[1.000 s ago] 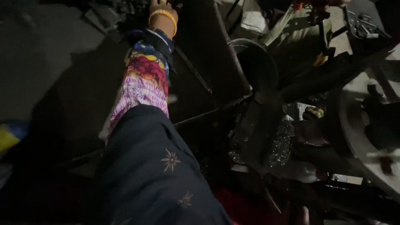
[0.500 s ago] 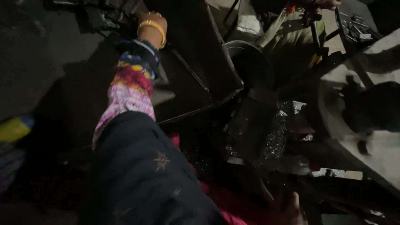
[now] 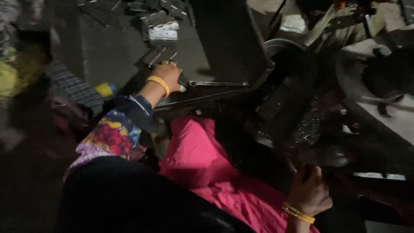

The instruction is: The person operates a fabrication machine by feeding metal hinges into the press one at a time, pulling a lever or activating the mechanism with their hand, and then moving the processed hinges into a storage container.

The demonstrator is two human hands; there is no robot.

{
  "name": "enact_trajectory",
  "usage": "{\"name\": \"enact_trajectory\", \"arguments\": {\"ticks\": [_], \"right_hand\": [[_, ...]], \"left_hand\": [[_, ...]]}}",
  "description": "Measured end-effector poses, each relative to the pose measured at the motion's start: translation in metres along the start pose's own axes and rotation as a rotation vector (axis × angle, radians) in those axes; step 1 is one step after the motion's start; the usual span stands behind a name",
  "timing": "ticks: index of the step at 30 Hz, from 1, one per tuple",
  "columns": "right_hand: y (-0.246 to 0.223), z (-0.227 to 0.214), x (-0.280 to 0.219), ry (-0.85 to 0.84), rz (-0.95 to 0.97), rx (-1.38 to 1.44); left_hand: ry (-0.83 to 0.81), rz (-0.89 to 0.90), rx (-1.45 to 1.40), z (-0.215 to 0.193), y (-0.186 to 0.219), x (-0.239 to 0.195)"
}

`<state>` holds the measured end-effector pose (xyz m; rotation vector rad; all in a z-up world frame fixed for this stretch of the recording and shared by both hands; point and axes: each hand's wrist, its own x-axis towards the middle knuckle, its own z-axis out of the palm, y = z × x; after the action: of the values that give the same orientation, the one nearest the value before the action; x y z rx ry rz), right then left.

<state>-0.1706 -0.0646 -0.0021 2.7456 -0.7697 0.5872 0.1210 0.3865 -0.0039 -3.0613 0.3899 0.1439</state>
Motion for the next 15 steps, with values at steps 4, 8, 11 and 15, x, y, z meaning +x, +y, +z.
{"name": "enact_trajectory", "arguments": {"ticks": [4,8,11,15], "right_hand": [[0.0,-0.004,-0.003,0.039,-0.063,-0.002],[-0.001,-0.005,-0.003,0.05,-0.093,-0.034],[0.001,-0.003,-0.005,0.139,-0.114,0.034],[0.001,0.001,-0.007,0.083,-0.068,0.036]], "left_hand": [[0.06,0.062,0.019,0.03,-0.001,-0.03],[-0.014,0.133,-0.217,0.039,-0.027,-0.01],[0.182,-0.095,-0.486,0.017,-0.059,0.01],[0.119,-0.556,-0.362,0.02,-0.069,0.0]]}}
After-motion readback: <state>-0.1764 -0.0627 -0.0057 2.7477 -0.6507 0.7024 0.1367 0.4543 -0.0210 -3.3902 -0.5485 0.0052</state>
